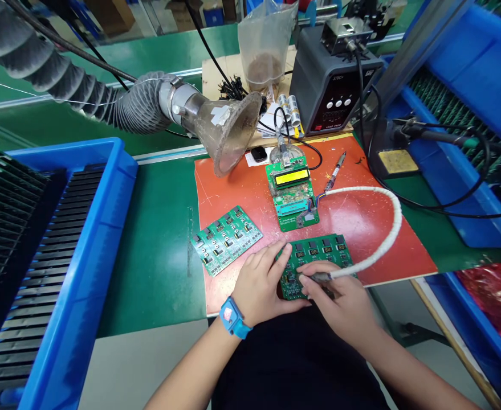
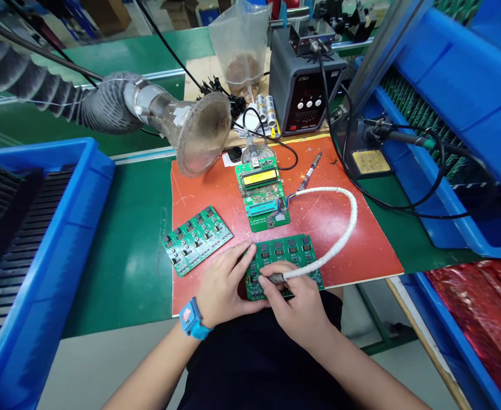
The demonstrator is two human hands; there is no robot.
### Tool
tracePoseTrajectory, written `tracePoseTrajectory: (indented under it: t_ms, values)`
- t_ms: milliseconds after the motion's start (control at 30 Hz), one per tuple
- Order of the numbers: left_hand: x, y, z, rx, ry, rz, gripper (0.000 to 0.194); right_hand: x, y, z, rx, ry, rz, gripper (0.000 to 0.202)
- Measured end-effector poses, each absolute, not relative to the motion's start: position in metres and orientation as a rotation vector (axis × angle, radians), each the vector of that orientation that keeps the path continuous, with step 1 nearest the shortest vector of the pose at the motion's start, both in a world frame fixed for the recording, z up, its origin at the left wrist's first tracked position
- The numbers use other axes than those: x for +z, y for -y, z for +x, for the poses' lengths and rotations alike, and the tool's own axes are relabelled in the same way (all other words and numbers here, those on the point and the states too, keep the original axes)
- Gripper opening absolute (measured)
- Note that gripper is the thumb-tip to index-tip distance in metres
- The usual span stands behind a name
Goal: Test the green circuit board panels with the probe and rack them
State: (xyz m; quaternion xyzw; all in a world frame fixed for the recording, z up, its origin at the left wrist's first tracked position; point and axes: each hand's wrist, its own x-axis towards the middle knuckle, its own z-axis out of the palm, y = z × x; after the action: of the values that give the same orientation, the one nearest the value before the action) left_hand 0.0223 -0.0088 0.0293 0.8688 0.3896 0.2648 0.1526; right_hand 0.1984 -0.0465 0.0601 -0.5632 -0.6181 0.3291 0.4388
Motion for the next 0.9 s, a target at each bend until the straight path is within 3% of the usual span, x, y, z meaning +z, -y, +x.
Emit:
tracePoseTrajectory:
  t_ms: [900]
  values:
    - [0.031, 0.0095, 0.024, 0.766, -1.136, 2.493, 0.092, 0.0592, 0.046, 0.1964, 0.789, 1.552, -1.402, 0.005]
